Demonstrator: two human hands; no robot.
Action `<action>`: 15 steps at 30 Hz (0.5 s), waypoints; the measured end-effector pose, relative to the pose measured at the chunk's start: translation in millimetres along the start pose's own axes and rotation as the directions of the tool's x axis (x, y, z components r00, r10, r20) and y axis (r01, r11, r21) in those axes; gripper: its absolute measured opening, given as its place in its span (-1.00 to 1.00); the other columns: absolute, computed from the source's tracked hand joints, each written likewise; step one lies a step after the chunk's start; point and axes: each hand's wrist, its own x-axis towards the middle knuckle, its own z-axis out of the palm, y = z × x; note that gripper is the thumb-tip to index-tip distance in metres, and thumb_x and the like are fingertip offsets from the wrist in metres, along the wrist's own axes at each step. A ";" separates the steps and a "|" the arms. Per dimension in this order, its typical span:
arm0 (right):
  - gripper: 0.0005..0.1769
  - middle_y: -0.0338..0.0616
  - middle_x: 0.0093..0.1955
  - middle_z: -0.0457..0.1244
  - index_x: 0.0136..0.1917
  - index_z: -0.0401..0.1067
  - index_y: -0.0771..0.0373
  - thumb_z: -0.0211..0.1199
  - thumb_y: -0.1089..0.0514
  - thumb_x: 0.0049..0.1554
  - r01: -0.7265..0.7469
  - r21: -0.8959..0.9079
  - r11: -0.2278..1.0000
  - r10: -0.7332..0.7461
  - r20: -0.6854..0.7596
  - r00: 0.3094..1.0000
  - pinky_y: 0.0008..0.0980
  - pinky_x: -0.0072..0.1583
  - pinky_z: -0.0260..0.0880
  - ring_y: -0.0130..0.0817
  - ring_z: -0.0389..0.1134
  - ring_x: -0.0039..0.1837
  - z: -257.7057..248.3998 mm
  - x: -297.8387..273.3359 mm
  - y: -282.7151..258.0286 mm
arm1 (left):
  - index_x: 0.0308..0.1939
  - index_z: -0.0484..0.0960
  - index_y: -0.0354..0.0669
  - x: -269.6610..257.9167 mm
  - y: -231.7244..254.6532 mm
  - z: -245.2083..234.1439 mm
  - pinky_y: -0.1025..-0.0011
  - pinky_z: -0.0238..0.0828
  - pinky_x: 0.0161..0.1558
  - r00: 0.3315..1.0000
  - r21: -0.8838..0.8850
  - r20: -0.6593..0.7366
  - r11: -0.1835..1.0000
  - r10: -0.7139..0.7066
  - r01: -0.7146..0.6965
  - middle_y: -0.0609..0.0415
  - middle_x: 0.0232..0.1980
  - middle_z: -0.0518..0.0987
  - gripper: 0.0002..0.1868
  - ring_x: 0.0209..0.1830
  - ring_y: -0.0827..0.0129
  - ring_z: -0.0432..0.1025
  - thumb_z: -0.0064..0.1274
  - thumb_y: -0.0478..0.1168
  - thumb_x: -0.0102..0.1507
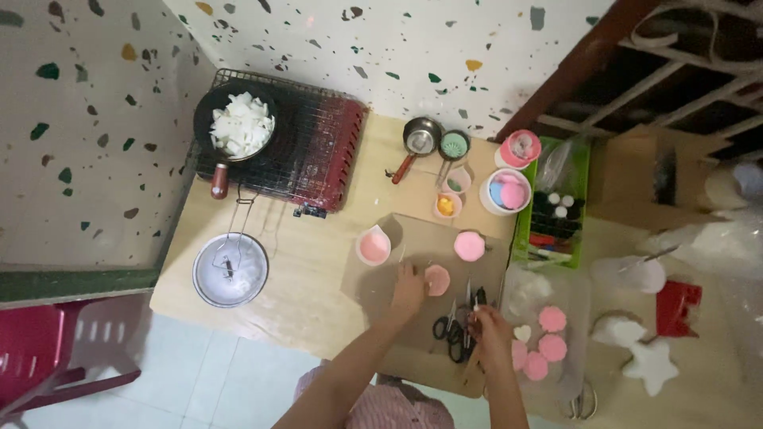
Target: The recorder is crafting candles, specifically shaping and assembling pink candle pieces into flower shapes.
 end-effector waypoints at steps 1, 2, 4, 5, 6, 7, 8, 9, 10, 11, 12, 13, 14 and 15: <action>-0.70 -0.13 -0.12 0.32 0.17 0.45 0.36 0.23 0.19 0.19 -0.012 -0.016 1.000 0.011 -0.016 1.000 -0.36 -0.06 0.40 -0.37 0.36 -0.11 -9.7 8.8 14.2 | 0.09 0.50 -0.38 -4.2 7.3 -2.9 -0.03 0.40 0.07 0.995 -0.042 0.072 0.997 -0.065 0.068 -0.32 0.15 0.39 -0.50 0.12 -0.24 0.34 0.23 -0.21 0.13; -0.70 -0.12 -0.13 0.32 0.16 0.47 0.33 0.24 0.19 0.18 -0.027 -0.027 0.999 0.026 -0.035 0.999 -0.34 -0.07 0.41 -0.35 0.35 -0.11 -20.3 14.7 30.8 | 0.04 0.54 -0.33 -11.8 15.0 -6.7 -0.04 0.40 0.05 0.981 -0.078 0.151 0.988 -0.124 0.137 -0.30 0.14 0.41 -0.58 0.12 -0.24 0.34 0.22 -0.20 0.16; -0.72 -0.14 -0.12 0.32 0.15 0.47 0.33 0.23 0.18 0.18 0.002 -0.038 0.999 -0.002 -0.018 1.000 -0.34 -0.07 0.42 -0.36 0.36 -0.11 -17.7 10.0 29.2 | 0.04 0.54 -0.34 -15.4 26.7 -19.1 -0.02 0.41 0.00 0.959 -0.202 0.199 0.949 -0.203 0.243 -0.30 0.07 0.46 -0.55 0.06 -0.20 0.38 0.25 -0.16 0.17; -0.73 -0.15 -0.11 0.33 0.13 0.48 0.32 0.23 0.17 0.18 0.026 -0.047 0.999 -0.026 -0.002 1.000 -0.35 -0.08 0.44 -0.36 0.37 -0.10 -17.5 6.1 29.5 | 0.04 0.54 -0.34 -18.7 33.1 -25.1 0.00 0.42 -0.05 0.926 -0.314 0.263 0.883 -0.272 0.349 -0.29 0.00 0.52 -0.53 0.00 -0.17 0.42 0.28 -0.12 0.18; -0.73 -0.15 -0.11 0.33 0.13 0.48 0.32 0.23 0.17 0.18 0.030 -0.043 0.999 -0.030 -0.009 1.000 -0.35 -0.08 0.44 -0.36 0.37 -0.10 -12.3 -0.2 15.3 | 0.04 0.54 -0.34 -15.3 30.0 -15.4 0.00 0.42 -0.05 0.927 -0.317 0.265 0.885 -0.264 0.342 -0.29 0.00 0.52 -0.53 0.00 -0.17 0.42 0.28 -0.12 0.18; -0.75 -0.15 -0.09 0.34 0.12 0.48 0.33 0.23 0.18 0.20 0.161 -0.157 0.974 -0.160 0.020 0.987 -0.36 -0.06 0.44 -0.37 0.37 -0.08 -7.5 -6.2 1.2 | -0.01 0.53 -0.34 -11.8 27.4 -5.2 0.06 0.45 -0.10 0.907 -0.407 0.257 0.813 -0.335 0.416 -0.24 -0.10 0.56 -0.56 -0.10 -0.05 0.46 0.29 -0.11 0.18; -0.77 -0.16 -0.07 0.36 0.10 0.48 0.34 0.24 0.18 0.21 0.281 -0.266 0.922 -0.276 0.057 0.959 -0.38 -0.04 0.44 -0.38 0.38 -0.06 -5.0 -17.7 -9.7 | -0.06 0.53 -0.33 -13.9 26.2 4.5 0.12 0.47 -0.14 0.876 -0.490 0.267 0.726 -0.402 0.483 -0.19 -0.20 0.60 -0.58 -0.19 0.07 0.50 0.29 -0.11 0.18; -0.77 -0.16 -0.07 0.36 0.10 0.48 0.34 0.24 0.18 0.21 0.276 -0.266 0.924 -0.275 0.041 0.961 -0.38 -0.04 0.44 -0.38 0.38 -0.06 3.3 -30.1 -34.3 | -0.06 0.53 -0.33 -2.7 34.9 -5.7 0.12 0.47 -0.14 0.876 -0.490 0.279 0.727 -0.393 0.481 -0.19 -0.20 0.60 -0.58 -0.19 0.07 0.50 0.29 -0.11 0.18; -0.82 -0.15 -0.06 0.35 0.08 0.47 0.36 0.21 0.23 0.23 0.394 -0.234 0.889 -0.369 0.143 0.918 -0.38 0.00 0.49 -0.39 0.40 -0.04 12.2 -43.1 -56.6 | -0.13 0.54 -0.33 6.8 42.6 -16.4 0.24 0.47 -0.17 0.843 -0.533 0.254 0.659 -0.475 0.531 -0.10 -0.25 0.61 -0.56 -0.25 0.21 0.50 0.37 -0.11 0.11; -0.87 -0.14 -0.04 0.35 0.05 0.45 0.38 0.18 0.29 0.25 0.505 -0.191 0.842 -0.459 0.239 0.856 -0.37 0.04 0.54 -0.40 0.42 -0.01 20.6 -55.7 -79.3 | -0.20 0.56 -0.33 16.3 50.6 -26.7 0.37 0.47 -0.20 0.799 -0.575 0.233 0.584 -0.554 0.573 -0.02 -0.30 0.62 -0.54 -0.30 0.35 0.49 0.45 -0.11 0.05; -0.87 -0.14 -0.04 0.35 0.05 0.45 0.38 0.18 0.29 0.25 0.502 -0.191 0.843 -0.461 0.222 0.859 -0.37 0.04 0.54 -0.40 0.42 -0.01 33.1 -82.7 -111.0 | -0.20 0.56 -0.33 21.2 60.3 -42.5 0.37 0.47 -0.20 0.804 -0.572 0.244 0.589 -0.542 0.571 -0.02 -0.30 0.62 -0.54 -0.30 0.35 0.49 0.45 -0.11 0.05; -0.89 -0.15 0.02 0.33 0.04 0.43 0.38 0.17 0.35 0.22 0.569 -0.172 0.804 -0.525 0.242 0.816 -0.39 0.09 0.53 -0.42 0.42 0.04 45.9 -109.9 -143.1 | -0.15 0.57 -0.30 26.0 70.1 -58.7 0.39 0.47 -0.21 0.845 -0.725 0.252 0.487 -0.471 0.488 0.04 -0.26 0.60 -0.59 -0.28 0.39 0.48 0.40 -0.19 0.05; -0.88 -0.16 0.08 0.31 0.03 0.41 0.39 0.17 0.40 0.20 0.638 -0.147 0.756 -0.592 0.263 0.762 -0.40 0.13 0.53 -0.44 0.42 0.08 60.9 -133.5 -178.2 | -0.10 0.57 -0.27 36.3 78.8 -75.6 0.41 0.47 -0.21 0.886 -0.849 0.238 0.358 -0.399 0.389 0.09 -0.23 0.58 -0.61 -0.26 0.42 0.46 0.34 -0.27 0.05; -0.88 -0.16 0.08 0.31 0.03 0.41 0.39 0.17 0.40 0.20 0.642 -0.146 0.753 -0.600 0.250 0.760 -0.40 0.13 0.53 -0.44 0.42 0.08 66.0 -147.9 -193.1 | -0.10 0.57 -0.27 39.9 90.7 -99.4 0.41 0.47 -0.21 0.891 -0.849 0.241 0.361 -0.385 0.385 0.09 -0.23 0.58 -0.61 -0.26 0.42 0.46 0.34 -0.27 0.05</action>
